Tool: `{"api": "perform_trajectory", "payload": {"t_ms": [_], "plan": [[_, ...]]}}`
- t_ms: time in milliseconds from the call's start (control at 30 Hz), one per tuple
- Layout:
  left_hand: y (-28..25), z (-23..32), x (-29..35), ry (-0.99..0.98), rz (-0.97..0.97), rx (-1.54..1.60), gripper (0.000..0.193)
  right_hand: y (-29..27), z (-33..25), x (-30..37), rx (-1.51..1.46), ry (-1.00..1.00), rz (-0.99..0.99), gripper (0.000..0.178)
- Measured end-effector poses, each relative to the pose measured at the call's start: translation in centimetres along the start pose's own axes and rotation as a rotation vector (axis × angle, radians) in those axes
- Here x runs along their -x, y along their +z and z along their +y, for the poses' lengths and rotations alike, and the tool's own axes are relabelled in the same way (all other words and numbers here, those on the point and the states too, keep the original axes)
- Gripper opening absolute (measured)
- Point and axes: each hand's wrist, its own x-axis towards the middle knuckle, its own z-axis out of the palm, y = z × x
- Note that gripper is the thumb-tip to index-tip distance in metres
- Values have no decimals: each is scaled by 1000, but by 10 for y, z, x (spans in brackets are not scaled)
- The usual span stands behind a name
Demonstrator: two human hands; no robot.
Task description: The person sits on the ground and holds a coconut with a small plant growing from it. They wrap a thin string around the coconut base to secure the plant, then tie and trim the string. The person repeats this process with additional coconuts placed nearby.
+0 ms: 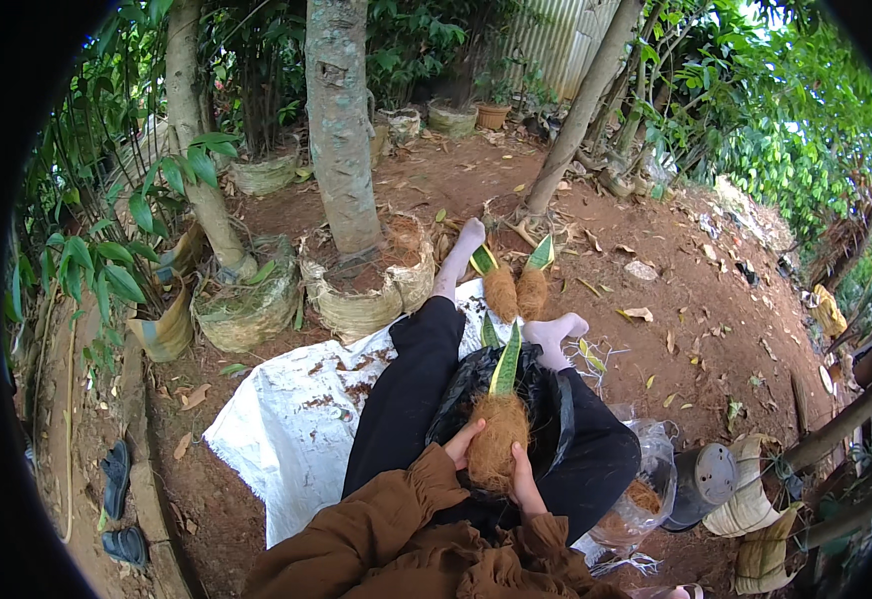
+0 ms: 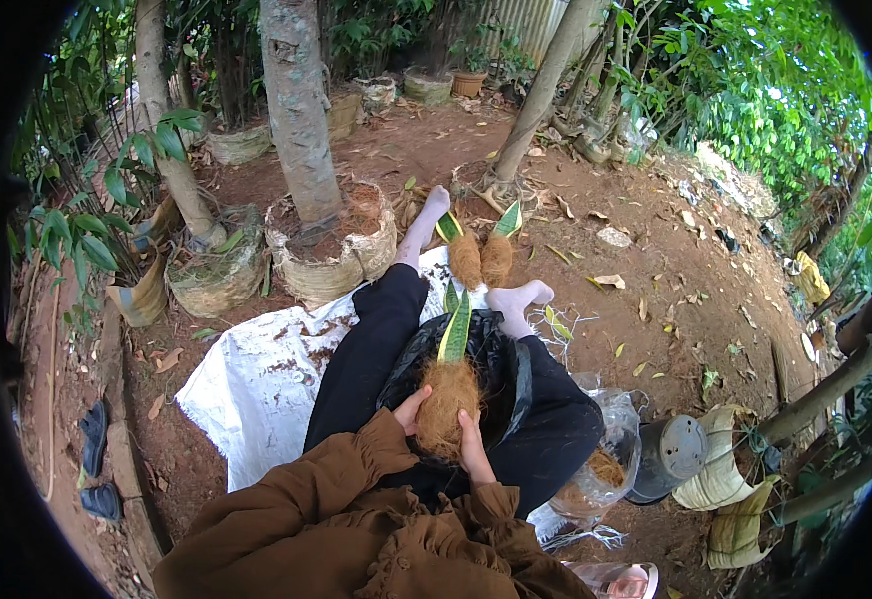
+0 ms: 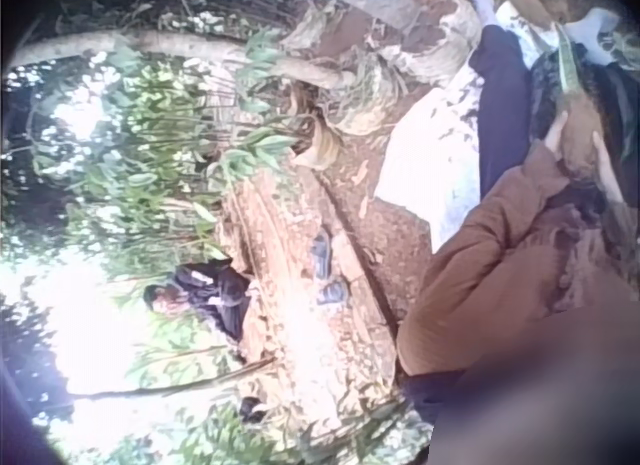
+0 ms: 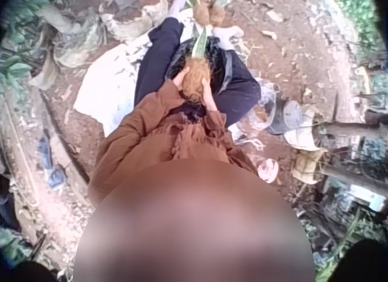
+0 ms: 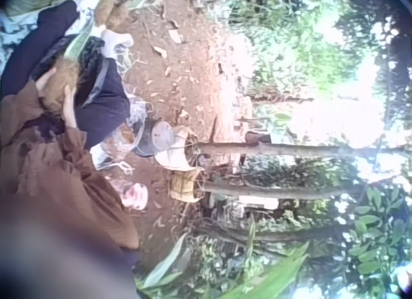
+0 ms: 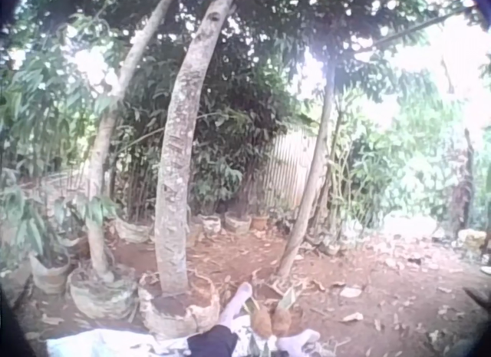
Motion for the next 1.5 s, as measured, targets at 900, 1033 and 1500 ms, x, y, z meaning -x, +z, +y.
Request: {"api": "perform_trajectory", "payload": {"t_ms": [900,1033,1500], "plan": [[90,32,2,279,151,295,55,50,-77,59,475,-484,180,51],[123,59,-7,237,179,321,55,52,-97,55,572,-731,158,83],[149,47,9,176,63,302,59,60,-120,38,996,-1203,146,58]]}}
